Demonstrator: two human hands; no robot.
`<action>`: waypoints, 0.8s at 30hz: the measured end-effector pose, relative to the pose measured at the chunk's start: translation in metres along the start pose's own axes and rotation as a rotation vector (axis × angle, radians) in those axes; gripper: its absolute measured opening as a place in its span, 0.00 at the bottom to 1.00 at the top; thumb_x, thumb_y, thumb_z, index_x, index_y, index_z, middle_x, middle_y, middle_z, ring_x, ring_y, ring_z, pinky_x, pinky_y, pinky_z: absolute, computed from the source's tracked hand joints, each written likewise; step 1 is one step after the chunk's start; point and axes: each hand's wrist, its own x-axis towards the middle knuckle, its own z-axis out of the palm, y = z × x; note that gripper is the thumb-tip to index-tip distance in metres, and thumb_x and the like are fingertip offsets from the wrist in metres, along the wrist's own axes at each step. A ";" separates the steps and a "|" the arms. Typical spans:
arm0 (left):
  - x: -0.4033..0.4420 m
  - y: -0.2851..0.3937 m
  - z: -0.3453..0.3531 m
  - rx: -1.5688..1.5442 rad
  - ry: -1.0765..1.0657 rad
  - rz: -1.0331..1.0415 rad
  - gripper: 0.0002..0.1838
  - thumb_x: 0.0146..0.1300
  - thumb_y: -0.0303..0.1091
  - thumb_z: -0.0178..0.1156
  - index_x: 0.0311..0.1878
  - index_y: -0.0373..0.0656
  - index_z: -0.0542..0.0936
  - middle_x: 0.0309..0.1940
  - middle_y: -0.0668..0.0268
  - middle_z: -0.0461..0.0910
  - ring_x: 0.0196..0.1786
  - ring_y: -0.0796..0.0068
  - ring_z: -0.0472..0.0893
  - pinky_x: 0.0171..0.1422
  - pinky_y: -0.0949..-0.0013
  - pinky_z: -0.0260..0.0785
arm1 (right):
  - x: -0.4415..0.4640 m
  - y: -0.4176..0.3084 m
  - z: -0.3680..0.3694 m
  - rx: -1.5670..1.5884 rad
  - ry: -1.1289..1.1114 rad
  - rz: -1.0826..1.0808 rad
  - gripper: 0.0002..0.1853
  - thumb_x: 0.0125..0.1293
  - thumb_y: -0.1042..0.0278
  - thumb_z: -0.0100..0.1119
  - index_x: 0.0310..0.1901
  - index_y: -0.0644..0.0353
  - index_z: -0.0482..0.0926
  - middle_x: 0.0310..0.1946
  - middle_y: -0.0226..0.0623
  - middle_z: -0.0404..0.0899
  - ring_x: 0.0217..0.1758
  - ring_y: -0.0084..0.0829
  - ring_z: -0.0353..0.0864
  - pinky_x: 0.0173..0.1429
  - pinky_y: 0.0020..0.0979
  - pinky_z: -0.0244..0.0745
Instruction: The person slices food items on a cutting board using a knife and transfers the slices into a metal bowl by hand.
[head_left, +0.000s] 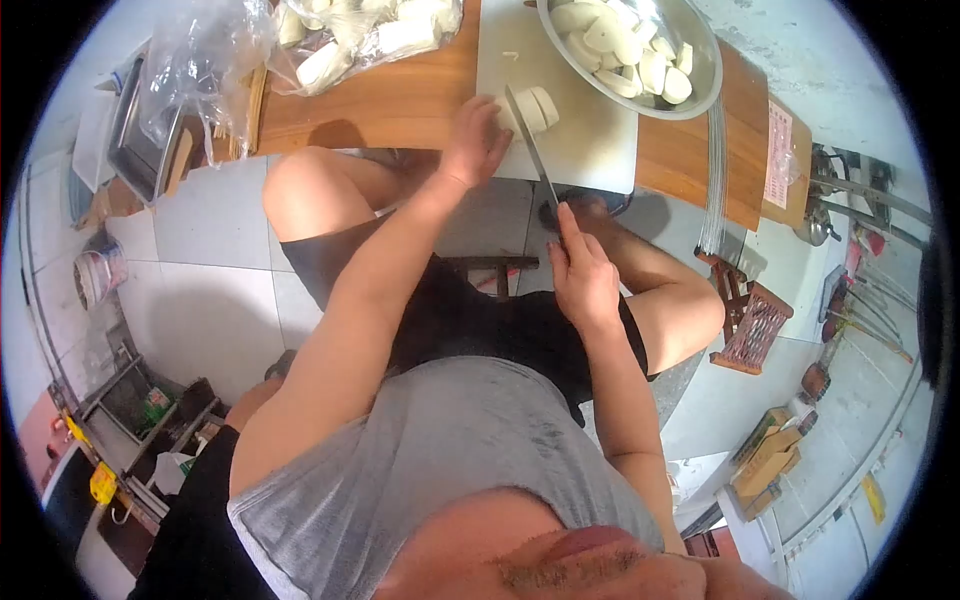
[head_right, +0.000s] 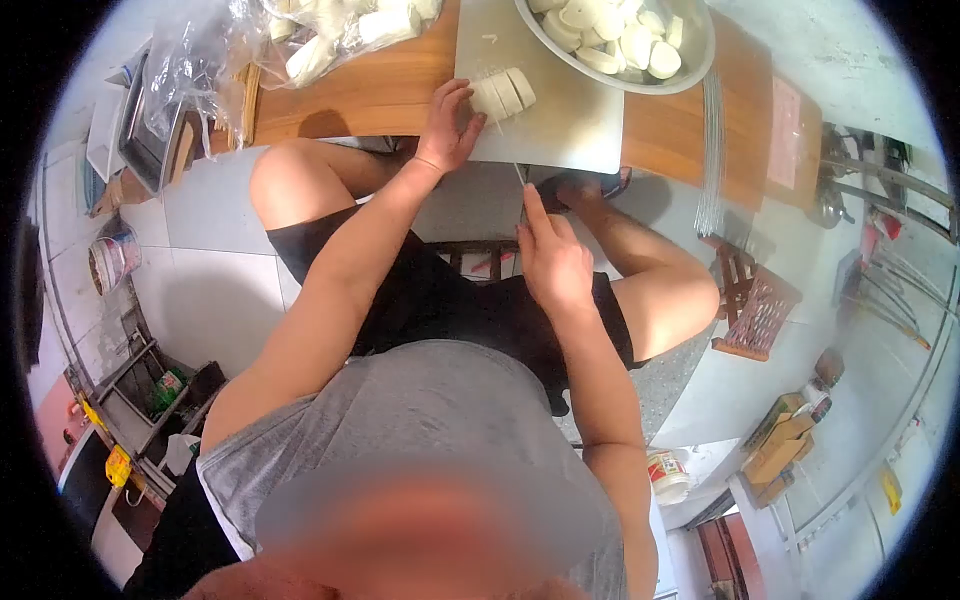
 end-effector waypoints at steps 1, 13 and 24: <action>0.000 0.000 0.001 0.021 -0.004 -0.003 0.25 0.64 0.29 0.67 0.62 0.36 0.70 0.66 0.47 0.67 0.68 0.44 0.69 0.73 0.52 0.65 | 0.001 -0.001 0.002 -0.016 0.002 -0.002 0.29 0.71 0.62 0.61 0.73 0.41 0.70 0.40 0.45 0.82 0.41 0.52 0.84 0.43 0.50 0.81; 0.002 -0.001 0.004 -0.002 0.026 -0.016 0.23 0.58 0.27 0.70 0.57 0.40 0.76 0.60 0.50 0.73 0.63 0.43 0.73 0.68 0.50 0.69 | 0.004 0.000 0.009 -0.045 -0.052 0.001 0.30 0.72 0.61 0.59 0.74 0.36 0.67 0.43 0.42 0.82 0.40 0.51 0.85 0.43 0.51 0.81; 0.004 0.002 0.001 0.047 0.012 0.001 0.25 0.59 0.28 0.69 0.59 0.36 0.73 0.61 0.47 0.73 0.63 0.40 0.73 0.70 0.50 0.68 | 0.003 -0.003 0.014 -0.089 -0.080 0.036 0.32 0.71 0.61 0.60 0.75 0.35 0.65 0.41 0.43 0.82 0.36 0.52 0.84 0.40 0.52 0.81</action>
